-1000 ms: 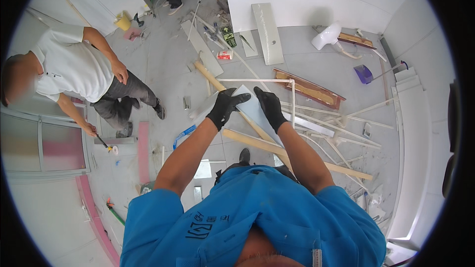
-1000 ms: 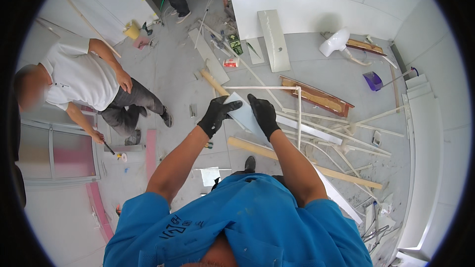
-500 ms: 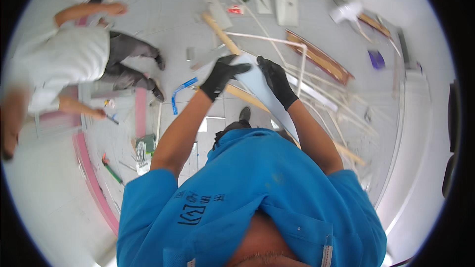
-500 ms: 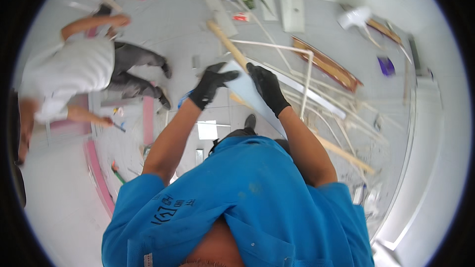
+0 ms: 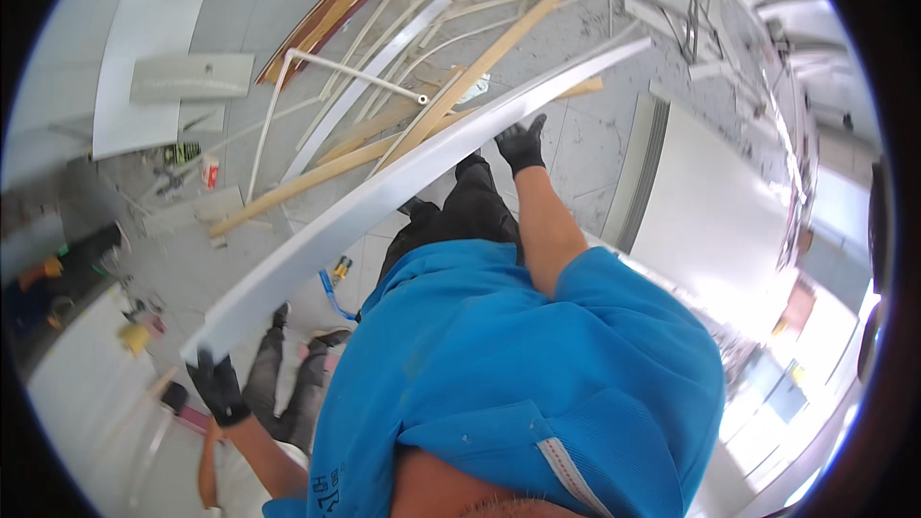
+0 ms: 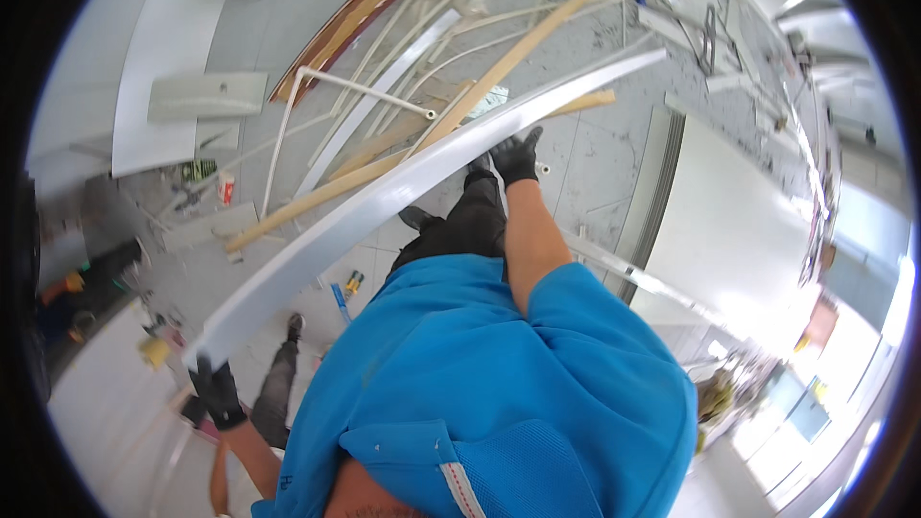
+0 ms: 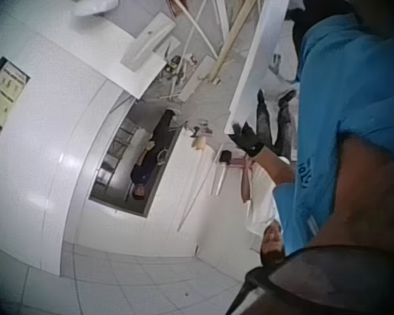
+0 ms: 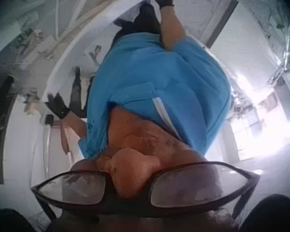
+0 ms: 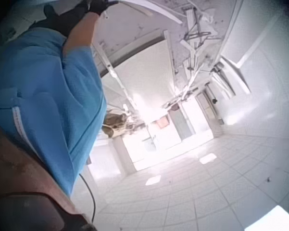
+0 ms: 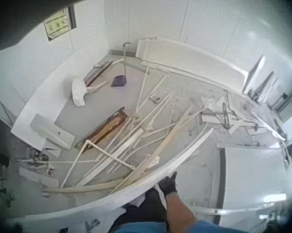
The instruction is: The person applies sealant to a metal frame on the floor using a caulking gun, then stands to position and align the frame against a wall with a coworker using a laser level. The person later handles a white plastic trim piece and retrieves tools from a bag.
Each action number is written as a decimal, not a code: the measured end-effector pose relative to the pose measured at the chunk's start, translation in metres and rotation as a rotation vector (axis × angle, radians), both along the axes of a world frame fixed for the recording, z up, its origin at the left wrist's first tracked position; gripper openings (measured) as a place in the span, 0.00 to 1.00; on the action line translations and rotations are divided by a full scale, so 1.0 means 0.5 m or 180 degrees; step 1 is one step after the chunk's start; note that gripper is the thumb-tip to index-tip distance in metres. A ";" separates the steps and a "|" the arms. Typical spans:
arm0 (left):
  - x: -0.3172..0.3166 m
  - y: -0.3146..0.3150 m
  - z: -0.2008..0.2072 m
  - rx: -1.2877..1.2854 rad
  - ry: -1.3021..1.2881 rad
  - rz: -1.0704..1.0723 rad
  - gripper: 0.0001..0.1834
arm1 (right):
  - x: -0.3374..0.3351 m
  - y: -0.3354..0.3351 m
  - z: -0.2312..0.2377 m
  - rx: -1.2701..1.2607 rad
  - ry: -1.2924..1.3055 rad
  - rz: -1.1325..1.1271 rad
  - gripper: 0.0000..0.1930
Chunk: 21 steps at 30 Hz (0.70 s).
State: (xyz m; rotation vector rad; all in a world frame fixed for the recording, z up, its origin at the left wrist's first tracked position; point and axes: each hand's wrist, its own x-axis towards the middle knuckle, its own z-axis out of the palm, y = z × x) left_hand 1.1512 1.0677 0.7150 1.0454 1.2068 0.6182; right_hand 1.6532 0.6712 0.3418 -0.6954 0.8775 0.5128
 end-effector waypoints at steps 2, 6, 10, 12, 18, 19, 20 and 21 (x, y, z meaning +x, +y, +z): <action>-0.052 0.036 0.060 -0.0042 0.0182 -0.0385 0.23 | 0.026 0.023 -0.013 0.0249 -0.0031 -0.0438 0.41; 0.211 0.099 0.198 0.1334 0.3377 -0.3054 0.24 | 0.016 0.067 -0.020 -0.0647 0.0010 -0.0270 0.45; 0.613 0.062 0.105 0.2154 0.2141 -0.4093 0.28 | -0.048 0.080 -0.015 -0.0558 0.0112 -0.0382 0.39; 0.824 -0.056 -0.034 0.2011 0.1476 -0.4994 0.30 | -0.063 0.074 -0.015 -0.0693 0.0082 -0.0469 0.39; 1.024 -0.496 -0.432 0.1681 0.1670 -0.6329 0.38 | -0.093 0.066 0.029 -0.0849 0.0492 -0.0444 0.41; 1.017 -0.531 -0.462 0.1653 0.2133 -0.6349 0.39 | -0.086 0.052 0.092 -0.0902 0.0790 -0.0272 0.41; 1.009 -0.558 -0.487 0.1776 0.2353 -0.6291 0.41 | -0.074 0.042 0.129 -0.1132 0.0862 -0.0113 0.40; 1.003 -0.580 -0.500 0.1928 0.2392 -0.6246 0.42 | -0.090 0.030 0.065 -0.1352 0.0806 -0.0173 0.39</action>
